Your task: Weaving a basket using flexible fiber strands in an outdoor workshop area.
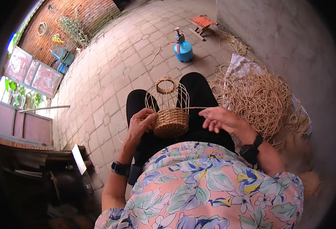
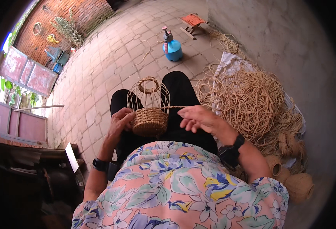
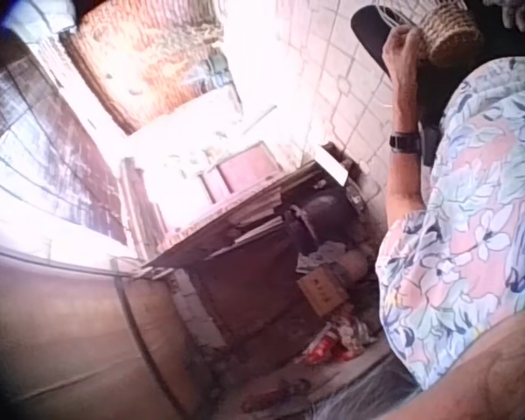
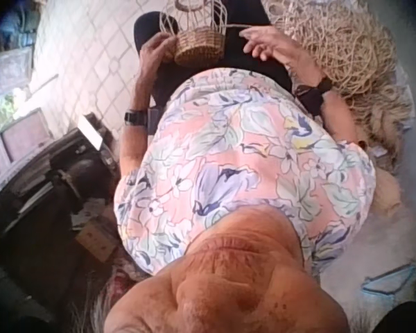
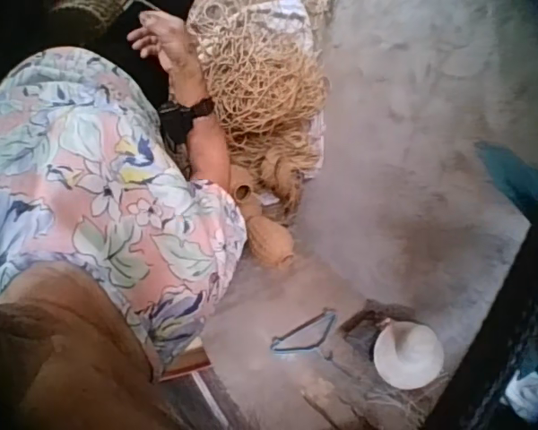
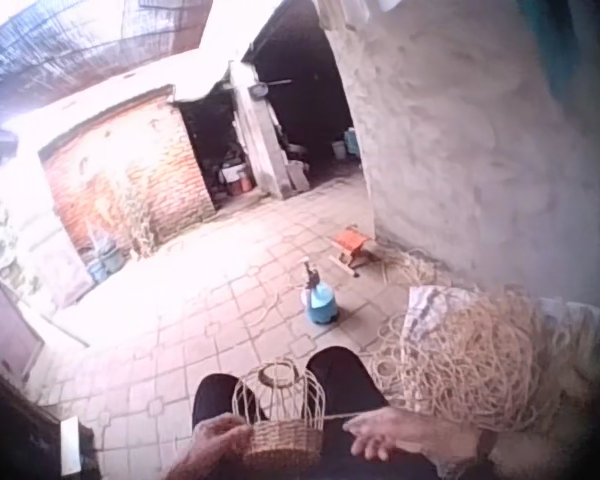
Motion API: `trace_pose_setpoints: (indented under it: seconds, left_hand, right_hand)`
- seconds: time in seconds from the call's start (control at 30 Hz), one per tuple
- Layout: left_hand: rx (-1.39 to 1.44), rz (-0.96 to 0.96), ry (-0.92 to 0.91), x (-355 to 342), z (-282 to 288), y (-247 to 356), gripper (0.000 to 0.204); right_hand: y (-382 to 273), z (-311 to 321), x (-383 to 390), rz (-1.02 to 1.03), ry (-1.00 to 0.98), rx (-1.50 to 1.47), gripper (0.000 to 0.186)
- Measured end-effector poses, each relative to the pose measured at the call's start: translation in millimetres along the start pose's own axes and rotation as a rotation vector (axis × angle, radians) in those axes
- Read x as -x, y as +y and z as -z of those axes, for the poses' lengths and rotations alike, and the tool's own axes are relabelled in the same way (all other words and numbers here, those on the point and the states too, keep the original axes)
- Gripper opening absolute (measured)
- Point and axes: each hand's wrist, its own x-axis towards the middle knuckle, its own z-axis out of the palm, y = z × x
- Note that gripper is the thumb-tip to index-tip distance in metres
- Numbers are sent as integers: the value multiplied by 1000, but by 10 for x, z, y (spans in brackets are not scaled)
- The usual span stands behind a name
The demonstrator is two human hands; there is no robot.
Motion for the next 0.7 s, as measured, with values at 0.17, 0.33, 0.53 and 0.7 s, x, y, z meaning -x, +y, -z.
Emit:
trace_pose_setpoints:
  seconds: [0.17,0.33,0.53,0.7]
  left_hand:
    - [-585,-609,291,73,-262,496,18]
    - [-951,-801,-41,-145,-448,603,18]
    - [-598,-648,80,-79,-333,306,22]
    - [-605,-669,150,-18,-338,302,15]
  right_hand:
    - [87,-340,-424,240,69,-500,29]
    - [45,-366,-629,297,-39,-415,27]
    - [-256,-555,-484,459,130,208,31]
    - [13,-352,-368,415,253,275,21]
